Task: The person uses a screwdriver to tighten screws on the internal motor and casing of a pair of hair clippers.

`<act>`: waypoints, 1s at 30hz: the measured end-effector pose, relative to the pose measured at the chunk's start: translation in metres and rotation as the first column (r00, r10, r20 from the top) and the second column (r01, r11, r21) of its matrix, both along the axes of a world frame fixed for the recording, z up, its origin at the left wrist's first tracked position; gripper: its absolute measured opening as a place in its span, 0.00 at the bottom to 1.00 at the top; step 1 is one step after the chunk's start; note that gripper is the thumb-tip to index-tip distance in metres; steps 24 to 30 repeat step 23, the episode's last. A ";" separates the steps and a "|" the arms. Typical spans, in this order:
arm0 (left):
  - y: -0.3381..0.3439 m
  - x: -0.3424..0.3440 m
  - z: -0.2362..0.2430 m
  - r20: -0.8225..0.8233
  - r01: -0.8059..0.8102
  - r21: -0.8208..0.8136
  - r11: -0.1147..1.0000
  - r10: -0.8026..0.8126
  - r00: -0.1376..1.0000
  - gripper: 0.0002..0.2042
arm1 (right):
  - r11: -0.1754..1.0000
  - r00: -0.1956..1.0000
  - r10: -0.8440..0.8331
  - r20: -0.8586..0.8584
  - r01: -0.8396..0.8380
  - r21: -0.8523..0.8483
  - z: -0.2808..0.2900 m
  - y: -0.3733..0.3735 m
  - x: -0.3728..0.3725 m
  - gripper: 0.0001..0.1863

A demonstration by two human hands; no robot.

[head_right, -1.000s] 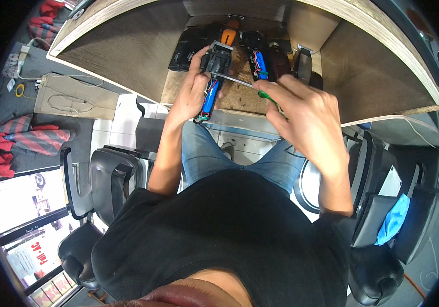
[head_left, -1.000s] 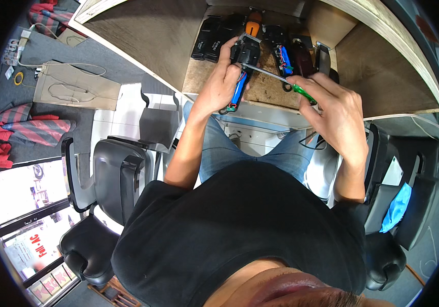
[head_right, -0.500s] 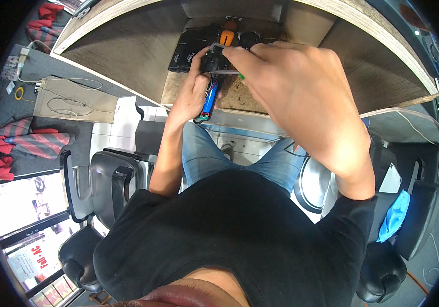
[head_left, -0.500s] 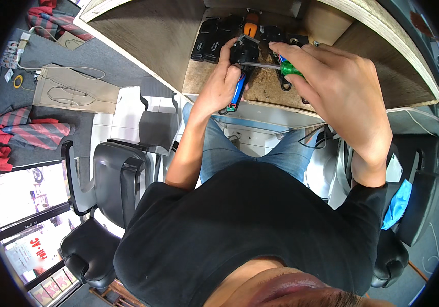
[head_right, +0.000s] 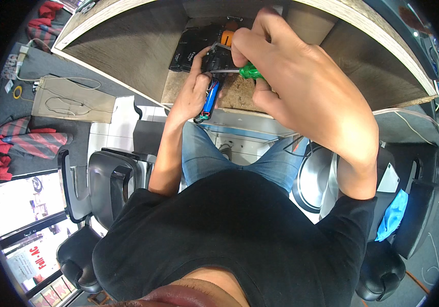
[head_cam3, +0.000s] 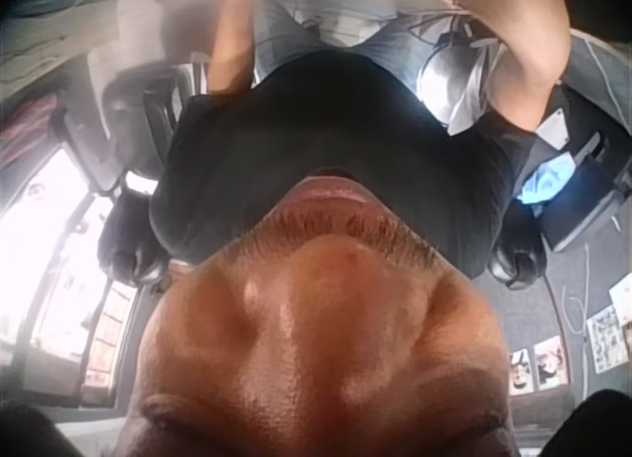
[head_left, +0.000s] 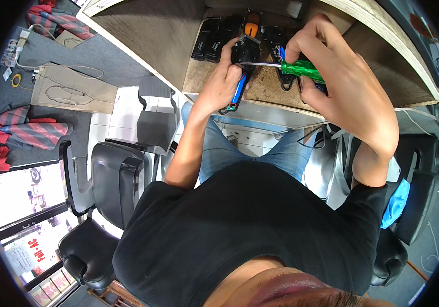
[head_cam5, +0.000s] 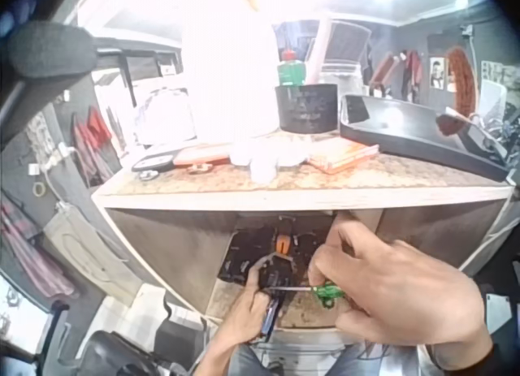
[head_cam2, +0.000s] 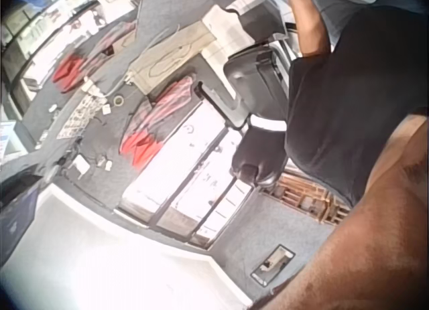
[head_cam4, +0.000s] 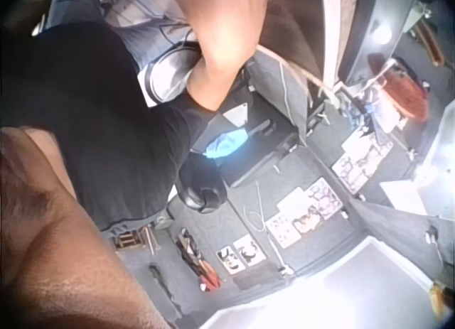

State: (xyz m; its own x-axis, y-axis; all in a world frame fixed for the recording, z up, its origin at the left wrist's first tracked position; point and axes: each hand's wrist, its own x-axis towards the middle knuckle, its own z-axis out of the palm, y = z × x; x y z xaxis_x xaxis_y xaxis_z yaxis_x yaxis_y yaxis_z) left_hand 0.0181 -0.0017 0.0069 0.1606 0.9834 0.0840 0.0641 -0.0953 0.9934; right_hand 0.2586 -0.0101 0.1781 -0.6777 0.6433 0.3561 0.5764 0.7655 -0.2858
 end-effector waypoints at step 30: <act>0.001 -0.002 0.001 0.045 0.006 -0.062 0.998 -0.003 0.999 0.30 | 0.986 0.977 -0.169 -0.131 0.166 -0.034 -0.013 -0.004 0.003 0.12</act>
